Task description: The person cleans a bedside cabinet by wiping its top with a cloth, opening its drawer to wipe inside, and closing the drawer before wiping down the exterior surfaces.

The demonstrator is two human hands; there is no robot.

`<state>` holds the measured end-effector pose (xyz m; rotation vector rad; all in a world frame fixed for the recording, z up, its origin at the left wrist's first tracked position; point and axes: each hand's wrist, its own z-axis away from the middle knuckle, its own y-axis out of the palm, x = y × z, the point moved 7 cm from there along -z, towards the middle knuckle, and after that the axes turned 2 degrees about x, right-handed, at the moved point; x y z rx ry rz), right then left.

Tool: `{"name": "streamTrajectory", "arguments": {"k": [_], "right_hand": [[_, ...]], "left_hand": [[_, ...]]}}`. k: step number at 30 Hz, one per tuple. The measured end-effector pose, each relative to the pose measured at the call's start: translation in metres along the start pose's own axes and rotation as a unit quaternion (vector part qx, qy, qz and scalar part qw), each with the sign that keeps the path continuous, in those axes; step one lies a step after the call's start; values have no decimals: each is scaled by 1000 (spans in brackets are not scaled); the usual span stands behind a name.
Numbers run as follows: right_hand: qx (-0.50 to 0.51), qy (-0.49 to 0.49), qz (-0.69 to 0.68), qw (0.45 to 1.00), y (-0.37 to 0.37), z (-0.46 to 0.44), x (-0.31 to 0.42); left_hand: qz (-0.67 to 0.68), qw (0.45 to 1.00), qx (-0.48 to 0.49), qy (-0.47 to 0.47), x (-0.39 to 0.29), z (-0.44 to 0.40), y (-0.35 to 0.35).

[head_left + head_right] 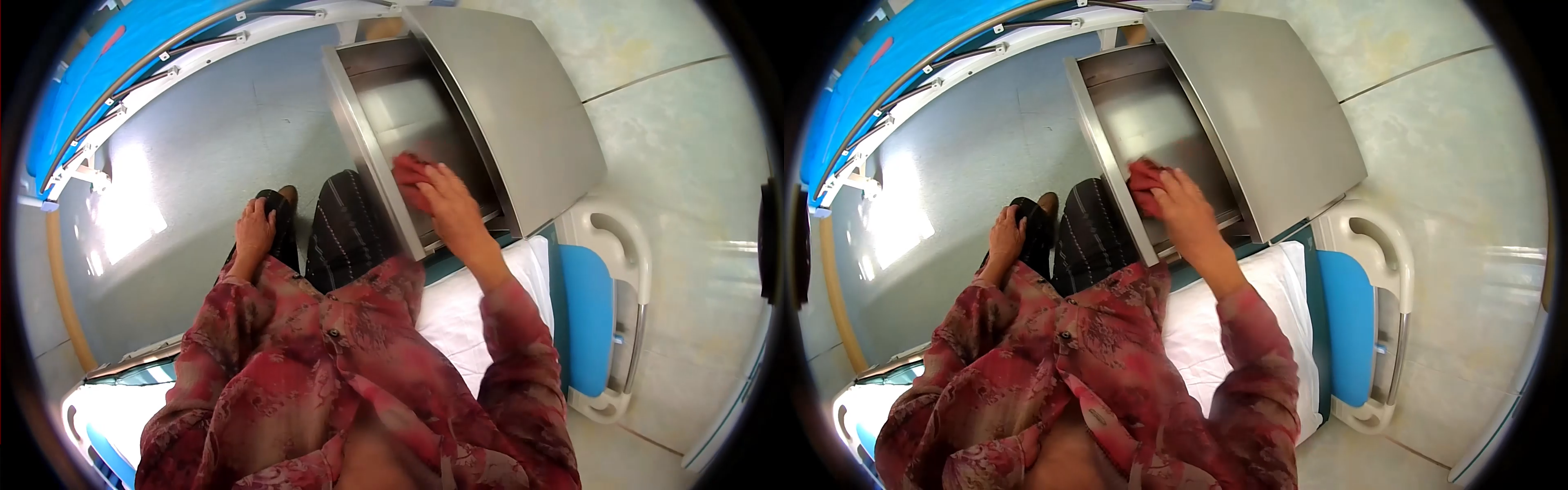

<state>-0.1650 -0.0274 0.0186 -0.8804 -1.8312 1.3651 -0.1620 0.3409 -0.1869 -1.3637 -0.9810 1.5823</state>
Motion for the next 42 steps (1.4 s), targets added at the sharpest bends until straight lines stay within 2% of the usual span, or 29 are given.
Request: {"name": "streamTrajectory", "arguments": {"k": [2, 3, 5, 7, 9, 10, 12, 13, 14, 15, 18, 19, 20, 21, 22, 24, 25, 27, 28, 30, 31, 32, 34, 35, 36, 38, 39, 40, 42], "right_hand": [[143, 50, -54, 987, 54, -9, -16], [143, 50, -59, 987, 87, -8, -32], [170, 145, -91, 970, 158, -10, -80], [206, 124, -2, 971, 148, -30, -106], [205, 294, -22, 933, 135, -51, -152], [215, 371, -91, 899, 129, -54, -165], [139, 438, -176, 870, 134, -62, -179], [146, 439, -179, 869, 146, -60, -177], [102, 301, -61, 946, 146, -73, -161], [55, 150, 57, 985, 148, -80, -136], [46, -29, -101, 993, 157, -89, -67], [44, -30, -101, 993, 154, -95, -65], [57, 17, -87, 994, 153, -103, -72], [71, 66, -73, 993, 154, -105, -80], [43, 117, -14, 992, 149, -110, -93], [7, 256, 1, 967, 143, -115, -115], [0, 256, 1, 967, 141, -117, -113], [69, 143, -3, 987, 155, -111, -89], [40, 63, -116, 990, 146, -109, -64], [145, 64, -182, 970, 112, -98, -26], [138, 8, -92, 986, 135, -96, -37], [133, 15, -95, 987, 131, -103, -49], [114, 225, -42, 967, 122, -99, -101], [21, 265, 43, 963, 117, -87, -112], [16, 273, 41, 961, 122, -83, -110], [77, 148, 29, 985, 137, -88, -91], [68, 29, -55, 996, 140, -82, -72], [21, 15, -223, 975, 135, -80, -52], [84, -3, -92, 992, 135, -86, -43]], "left_hand": [[-3, 1000, 3, -5, 0, 0, 0], [-3, 1000, 6, -7, -1, 0, 0], [-4, 1000, 7, -10, -1, -1, -3], [1, 1000, 10, -20, -2, 3, -3], [25, 999, -13, -18, -4, 1, -11], [22, 999, -12, -21, -3, 0, -10], [8, 1000, -18, -17, -4, -3, -15], [6, 1000, -13, -20, -5, -3, -15], [16, 1000, -18, -16, -8, -4, -16], [27, 999, -22, -12, -9, -4, -17], [11, 1000, -20, -5, -8, -7, -12], [10, 1000, -22, -6, -8, -9, -12], [4, 1000, -17, -10, -8, -10, -11], [-2, 1000, -10, -13, -8, -7, -10], [-5, 1000, -10, -11, -9, -4, -10], [6, 1000, -15, -20, -9, -3, -13], [4, 1000, -20, -17, -10, -5, -16], [7, 1000, -10, -28, -10, -3, -17], [7, 1000, -9, -23, -12, -2, -16], [-3, 1000, -4, -19, -13, -5, -15], [-7, 1000, -3, -12, -14, -4, -14], [-5, 1000, -2, -12, -14, -3, -13], [-9, 1000, -2, -3, -16, -2, -11], [-8, 1000, 1, -11, -14, -1, -11], [-6, 1000, 4, -19, -12, -1, -11], [5, 1000, -11, -14, -14, -2, -12], [1, 1000, -10, -10, -13, -2, -12], [-5, 1000, -11, -9, -13, -4, -12], [-2, 1000, -13, -10, -14, -5, -10]]}}
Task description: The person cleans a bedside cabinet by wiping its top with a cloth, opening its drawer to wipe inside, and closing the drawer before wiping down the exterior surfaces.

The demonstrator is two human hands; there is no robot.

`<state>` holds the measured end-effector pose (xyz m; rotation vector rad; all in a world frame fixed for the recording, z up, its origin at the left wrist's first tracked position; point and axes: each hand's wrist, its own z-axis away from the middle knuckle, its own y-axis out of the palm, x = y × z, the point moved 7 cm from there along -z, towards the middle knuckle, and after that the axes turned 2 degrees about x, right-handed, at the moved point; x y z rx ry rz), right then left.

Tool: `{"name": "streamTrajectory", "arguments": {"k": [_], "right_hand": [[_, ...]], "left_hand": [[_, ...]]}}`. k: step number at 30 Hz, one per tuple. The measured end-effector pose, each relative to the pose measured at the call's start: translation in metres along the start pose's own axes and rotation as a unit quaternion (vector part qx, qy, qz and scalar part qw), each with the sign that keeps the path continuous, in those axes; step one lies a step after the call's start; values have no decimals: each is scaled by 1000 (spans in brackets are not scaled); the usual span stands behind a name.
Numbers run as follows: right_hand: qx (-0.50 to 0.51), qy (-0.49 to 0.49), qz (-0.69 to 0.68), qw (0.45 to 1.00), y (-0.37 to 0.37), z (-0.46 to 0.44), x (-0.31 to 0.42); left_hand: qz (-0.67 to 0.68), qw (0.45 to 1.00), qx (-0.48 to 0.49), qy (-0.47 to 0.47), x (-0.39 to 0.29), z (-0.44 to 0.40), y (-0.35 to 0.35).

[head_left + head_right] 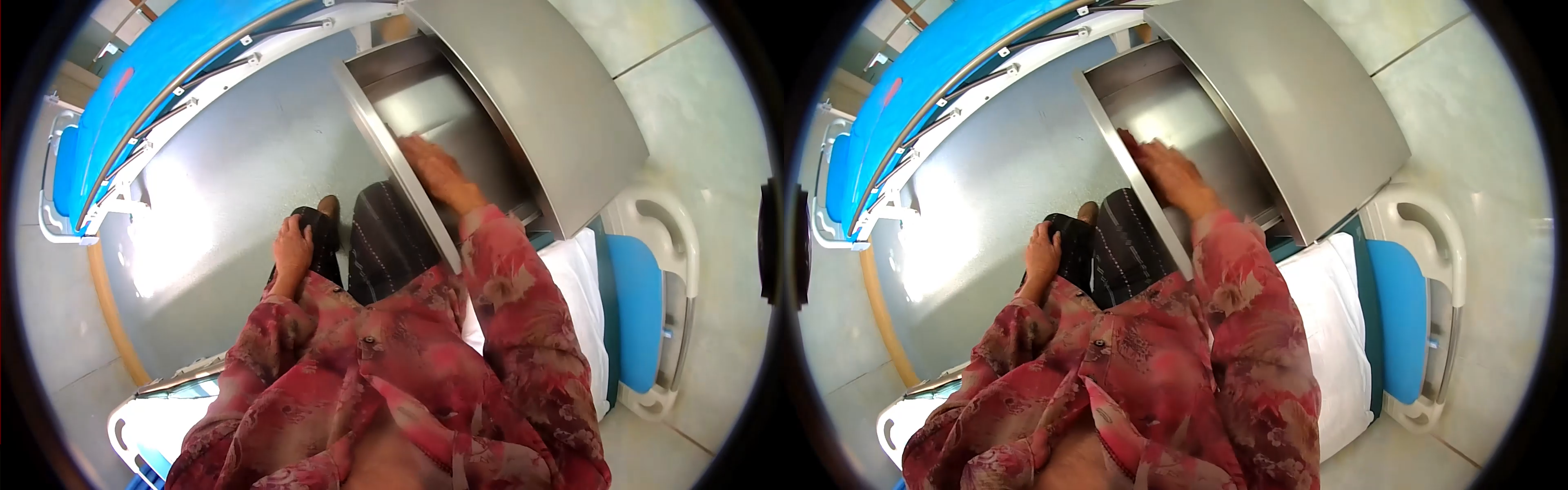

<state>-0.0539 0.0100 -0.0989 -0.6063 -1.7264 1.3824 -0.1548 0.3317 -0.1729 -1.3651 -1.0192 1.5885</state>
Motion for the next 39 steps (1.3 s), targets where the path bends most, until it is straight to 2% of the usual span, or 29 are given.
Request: {"name": "streamTrajectory", "arguments": {"k": [2, 3, 4, 6, 7, 9, 10, 11, 12, 15, 17, 18, 20, 24, 26, 28, 33, 37, 38, 39], "right_hand": [[93, 187, -42, 977, -52, -16, -7], [-122, 232, 63, 963, -9, -11, -64], [-242, 283, 134, 918, -23, -1, -61], [-118, 193, 83, 970, -21, -2, -54], [-119, 183, 86, 972, -18, 4, -52], [-158, 21, -111, 981, -14, 16, -28], [-154, 11, -107, 982, -26, 18, -15], [-111, 92, -240, 960, -45, 18, -7], [-62, 173, -366, 912, -58, 23, 4], [-58, 211, -371, 902, -98, 54, 54], [-163, 88, -259, 948, -122, 61, 97], [-161, 84, -256, 950, -120, 57, 105], [-146, 21, -72, 986, -120, 47, 130], [-95, 13, -45, 994, -109, 6, 129], [-96, -12, -26, 995, -106, -22, 128], [-101, -38, -11, 994, -101, -55, 124], [-116, -8, 59, 992, -88, -136, 101], [-134, -34, 77, 987, -78, -186, 91], [-128, -7, 96, 987, -76, -195, 86], [-123, 21, 116, 985, -74, -203, 85]], "left_hand": [[-2, 1000, 1, 0, -1, 3, 0], [-2, 1000, 8, 0, -1, 4, 0], [0, 1000, 13, -2, -1, 5, 1], [2, 1000, -2, -12, 4, 4, -2], [1, 1000, 11, -24, 9, 0, 1], [9, 999, 18, -44, 16, -1, 4], [12, 1000, 2, -29, 14, 0, 2], [15, 1000, -14, -14, 12, 0, 0], [21, 999, -18, -21, 11, 1, -4], [41, 999, -8, -13, 8, 4, -11], [51, 999, -15, -5, 7, 2, -12], [55, 998, -19, -8, 7, 2, -12], [49, 999, -4, -20, 10, 2, -10], [42, 999, -16, -29, 18, 6, -9], [29, 998, -53, 1, 14, 8, -15], [34, 999, -18, -19, 16, 7, -16], [30, 998, -42, -24, 21, 8, -17], [43, 998, -27, -35, 22, 10, -27], [47, 998, -12, -40, 22, 12, -30], [40, 997, -57, -22, 26, 13, -27]]}}
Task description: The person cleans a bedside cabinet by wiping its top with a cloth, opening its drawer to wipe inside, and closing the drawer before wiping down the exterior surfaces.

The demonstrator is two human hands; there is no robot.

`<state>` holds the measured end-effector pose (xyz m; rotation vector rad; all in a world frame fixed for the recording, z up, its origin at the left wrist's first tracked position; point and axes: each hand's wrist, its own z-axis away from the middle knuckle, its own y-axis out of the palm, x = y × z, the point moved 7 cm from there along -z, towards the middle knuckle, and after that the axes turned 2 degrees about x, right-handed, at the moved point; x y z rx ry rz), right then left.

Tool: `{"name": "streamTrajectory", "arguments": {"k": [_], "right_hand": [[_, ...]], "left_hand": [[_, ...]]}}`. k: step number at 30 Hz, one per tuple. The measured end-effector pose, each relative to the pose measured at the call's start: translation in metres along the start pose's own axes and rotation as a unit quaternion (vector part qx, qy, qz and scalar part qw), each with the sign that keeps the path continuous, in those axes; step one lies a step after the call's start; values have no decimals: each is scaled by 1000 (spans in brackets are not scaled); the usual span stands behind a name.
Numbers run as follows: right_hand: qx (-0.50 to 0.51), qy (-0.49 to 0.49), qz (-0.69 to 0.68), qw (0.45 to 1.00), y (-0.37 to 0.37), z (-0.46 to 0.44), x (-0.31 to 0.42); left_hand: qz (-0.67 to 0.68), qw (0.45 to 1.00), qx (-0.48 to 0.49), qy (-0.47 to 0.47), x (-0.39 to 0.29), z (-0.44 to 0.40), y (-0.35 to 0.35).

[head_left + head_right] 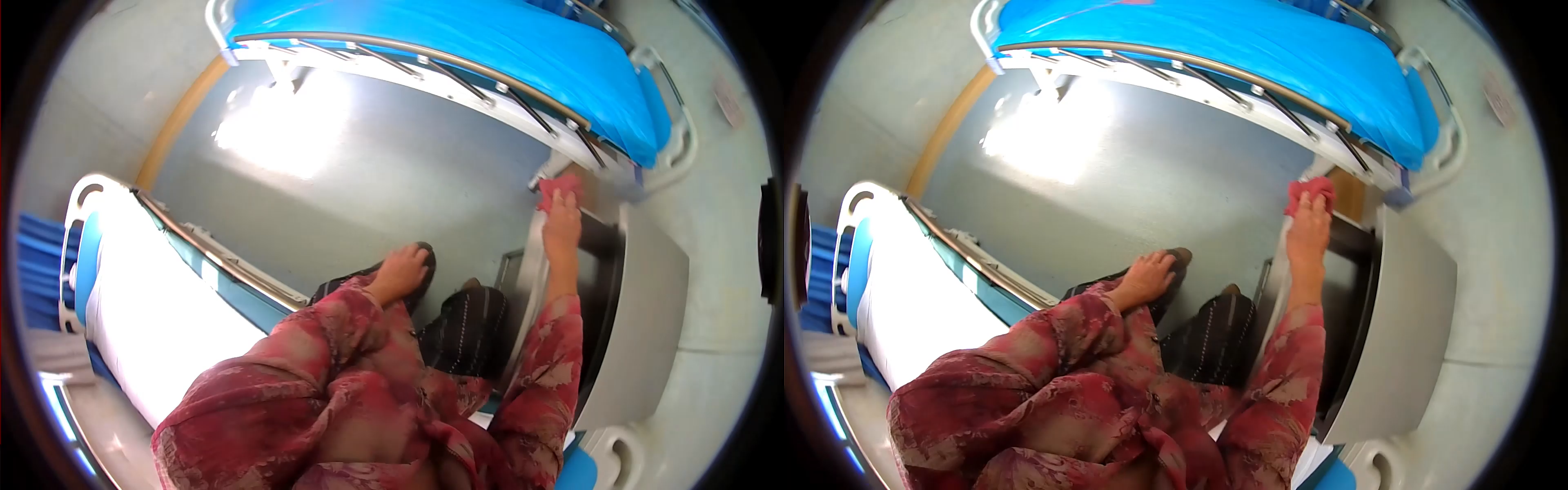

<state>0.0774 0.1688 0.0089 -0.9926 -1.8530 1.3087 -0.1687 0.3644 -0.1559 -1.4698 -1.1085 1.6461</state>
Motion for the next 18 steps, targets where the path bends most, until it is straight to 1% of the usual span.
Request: {"name": "streamTrajectory", "arguments": {"k": [1, 3, 4, 5, 7, 8, 11, 13, 16, 17, 18], "right_hand": [[-3, -13, -7, 1000, -2, -9, 9], [45, 23, 31, 998, -6, -20, 8], [54, 5, 63, 997, 6, -26, 1], [47, 2, 62, 997, 17, -28, -6], [-34, -53, 58, 996, 10, -16, -3], [-38, -55, 61, 996, 7, -7, -4], [-52, -56, 32, 997, -11, 34, 8], [38, -4, 29, 999, -25, 64, 17], [-2, -37, 34, 999, -41, 117, 23], [-19, -58, 33, 998, -46, 135, 27], [-20, -56, 38, 998, -54, 153, 32]], "left_hand": [[13, 1000, -24, 11, 0, 2, -4], [-3, 999, -46, 22, -1, 3, -9], [-3, 998, -53, 21, -1, 4, -10], [-3, 999, -46, 14, 0, 5, -10], [-1, 999, -41, 9, 0, 7, -14], [-4, 999, -43, 7, 1, 8, -16], [-4, 999, -44, 8, 2, 11, -17], [1, 999, -43, 20, 0, 13, -15], [-13, 995, -85, 42, -3, 17, -14], [-10, 995, -85, 46, -3, 18, -12], [-14, 995, -83, 47, -3, 19, -10]]}}
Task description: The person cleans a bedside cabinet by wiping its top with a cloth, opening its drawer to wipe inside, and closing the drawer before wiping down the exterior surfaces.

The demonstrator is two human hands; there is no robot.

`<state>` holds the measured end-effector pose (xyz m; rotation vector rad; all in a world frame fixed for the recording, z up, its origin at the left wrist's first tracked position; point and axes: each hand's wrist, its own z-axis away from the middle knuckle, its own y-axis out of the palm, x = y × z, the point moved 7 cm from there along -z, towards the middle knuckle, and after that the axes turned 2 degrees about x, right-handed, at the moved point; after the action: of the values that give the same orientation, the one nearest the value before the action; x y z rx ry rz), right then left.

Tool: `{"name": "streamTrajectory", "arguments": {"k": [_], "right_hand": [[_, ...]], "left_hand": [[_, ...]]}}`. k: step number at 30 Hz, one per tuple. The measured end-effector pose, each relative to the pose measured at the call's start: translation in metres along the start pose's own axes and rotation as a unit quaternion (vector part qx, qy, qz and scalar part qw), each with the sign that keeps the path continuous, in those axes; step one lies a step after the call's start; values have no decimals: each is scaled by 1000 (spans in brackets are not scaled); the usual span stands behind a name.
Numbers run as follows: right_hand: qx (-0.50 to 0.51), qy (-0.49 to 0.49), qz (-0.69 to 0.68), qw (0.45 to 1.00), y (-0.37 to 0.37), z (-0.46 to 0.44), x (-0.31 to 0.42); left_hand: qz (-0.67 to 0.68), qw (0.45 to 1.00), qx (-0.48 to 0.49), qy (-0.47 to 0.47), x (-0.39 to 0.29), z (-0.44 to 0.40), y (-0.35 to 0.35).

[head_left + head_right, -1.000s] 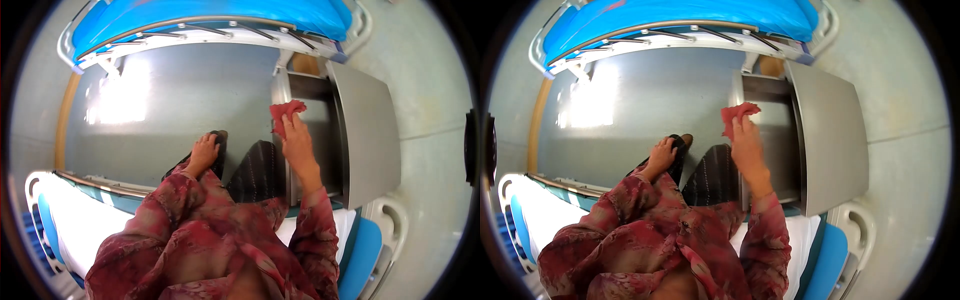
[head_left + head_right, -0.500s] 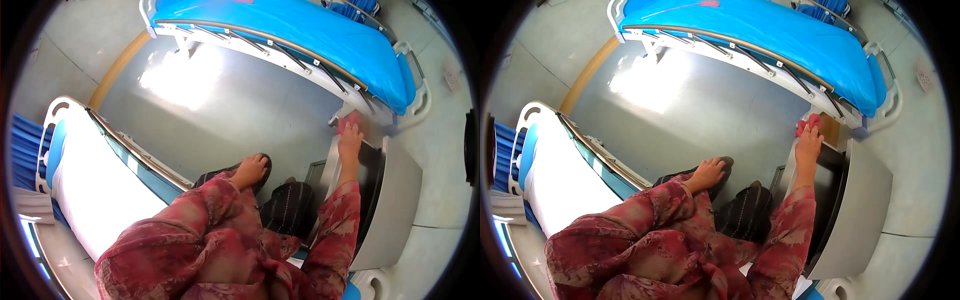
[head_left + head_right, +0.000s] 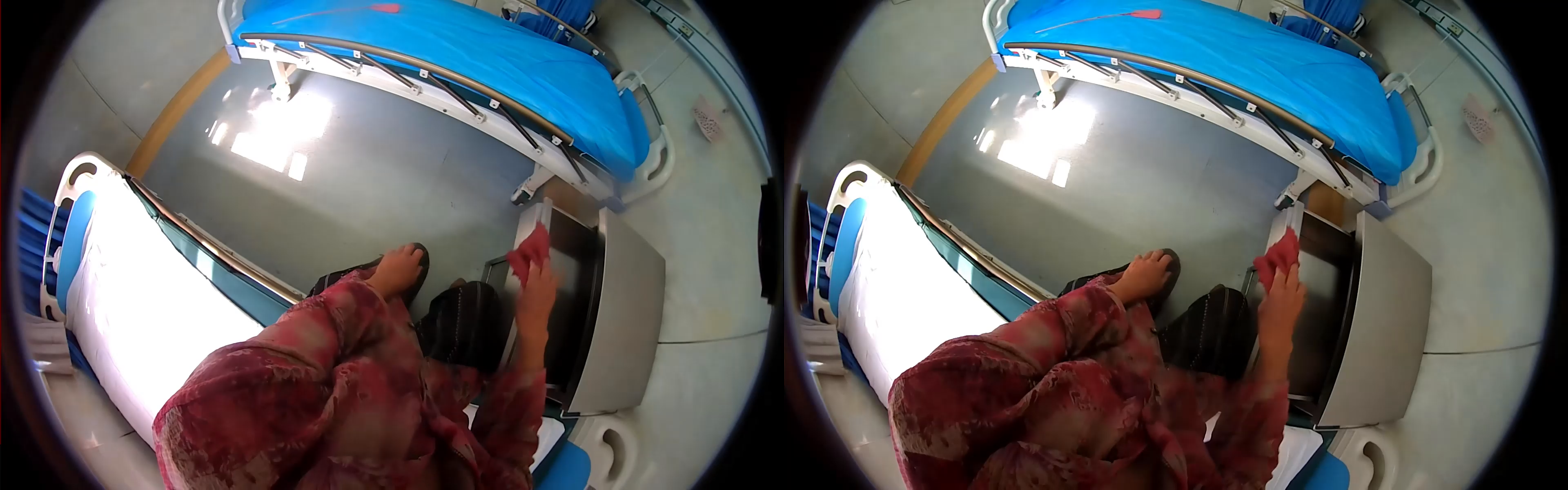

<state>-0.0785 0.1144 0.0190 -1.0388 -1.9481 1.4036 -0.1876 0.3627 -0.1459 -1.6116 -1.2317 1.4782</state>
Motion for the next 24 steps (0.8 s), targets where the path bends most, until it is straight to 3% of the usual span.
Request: {"name": "streamTrajectory", "arguments": {"k": [3, 8, 12, 15, 21, 24], "right_hand": [[2, 14, -43, 999, -40, 52, 25], [89, 102, -79, 988, -71, 140, 39], [20, 65, -134, 989, -97, 195, 44], [36, 89, -129, 987, -105, 222, 46], [54, 161, -156, 973, -103, 203, 42], [42, 103, -106, 988, -101, 170, 40]], "left_hand": [[2, 1000, -6, 8, 1, 4, 2], [6, 1000, 20, -1, 3, 5, 0], [44, 989, 136, -40, 12, 2, 27], [33, 989, 140, -41, 8, 1, 37], [40, 989, 137, -29, -3, -7, 31], [34, 991, 127, -29, -4, -10, 25]]}}
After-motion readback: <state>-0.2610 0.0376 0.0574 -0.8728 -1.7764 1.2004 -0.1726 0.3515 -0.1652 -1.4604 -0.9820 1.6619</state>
